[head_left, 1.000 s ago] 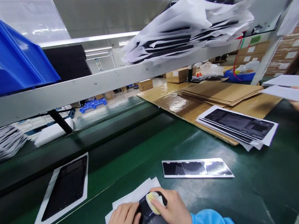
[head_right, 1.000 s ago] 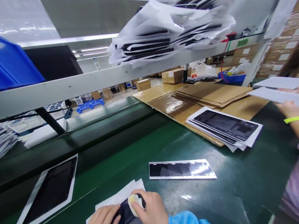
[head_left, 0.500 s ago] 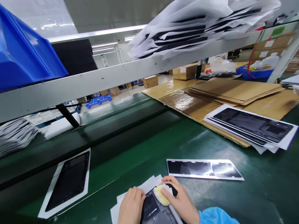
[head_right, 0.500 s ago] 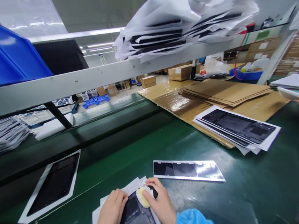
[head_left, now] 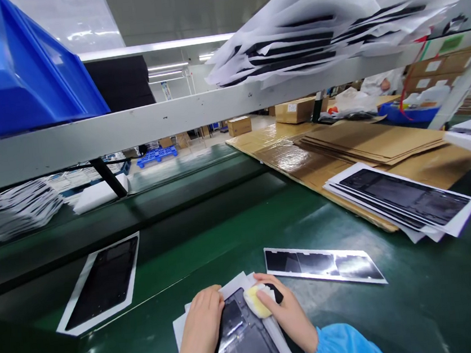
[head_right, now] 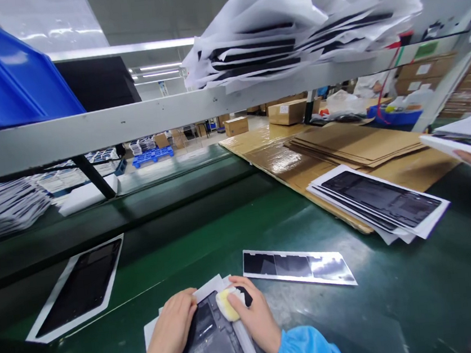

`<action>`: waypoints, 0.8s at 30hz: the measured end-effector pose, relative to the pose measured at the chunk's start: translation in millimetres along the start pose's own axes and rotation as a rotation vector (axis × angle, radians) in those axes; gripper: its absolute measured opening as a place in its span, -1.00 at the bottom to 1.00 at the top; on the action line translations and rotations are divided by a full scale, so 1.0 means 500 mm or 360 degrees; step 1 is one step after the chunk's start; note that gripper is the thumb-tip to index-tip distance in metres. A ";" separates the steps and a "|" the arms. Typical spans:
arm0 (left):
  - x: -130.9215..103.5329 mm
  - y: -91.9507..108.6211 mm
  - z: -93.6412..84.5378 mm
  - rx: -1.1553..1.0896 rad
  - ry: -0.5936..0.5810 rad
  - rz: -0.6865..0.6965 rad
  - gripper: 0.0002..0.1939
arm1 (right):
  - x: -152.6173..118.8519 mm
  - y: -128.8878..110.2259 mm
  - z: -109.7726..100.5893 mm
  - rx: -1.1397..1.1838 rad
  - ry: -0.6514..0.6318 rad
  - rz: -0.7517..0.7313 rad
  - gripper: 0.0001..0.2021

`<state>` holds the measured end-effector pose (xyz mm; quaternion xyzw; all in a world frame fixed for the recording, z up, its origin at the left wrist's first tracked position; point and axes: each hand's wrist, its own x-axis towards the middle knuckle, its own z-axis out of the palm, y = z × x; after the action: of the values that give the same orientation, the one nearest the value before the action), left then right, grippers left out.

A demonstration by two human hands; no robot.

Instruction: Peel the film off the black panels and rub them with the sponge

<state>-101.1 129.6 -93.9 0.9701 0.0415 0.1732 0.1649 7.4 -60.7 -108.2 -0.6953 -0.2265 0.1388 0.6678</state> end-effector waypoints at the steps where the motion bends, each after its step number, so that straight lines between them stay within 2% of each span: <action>1: 0.000 0.002 -0.003 -0.0006 0.0007 0.0011 -0.63 | 0.001 0.000 0.000 0.0007 -0.0001 0.0002 -0.53; 11: 0.005 0.018 -0.016 0.0076 -0.0180 -0.0102 -0.58 | 0.007 0.015 -0.003 0.0078 -0.0028 0.0041 -0.43; 17: 0.006 0.018 -0.024 -0.0023 -0.0239 -0.0176 -0.57 | 0.011 0.036 -0.008 0.0374 -0.0165 0.0331 -0.37; 24: 0.006 0.018 -0.029 0.0006 -0.0219 -0.0123 -0.54 | 0.016 0.040 -0.024 0.0564 -0.0341 0.0528 -0.43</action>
<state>-103.2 126.2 -77.0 0.9777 0.0679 0.0997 0.1721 22.9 -67.3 -126.4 -0.5764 -0.1511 0.3566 0.7196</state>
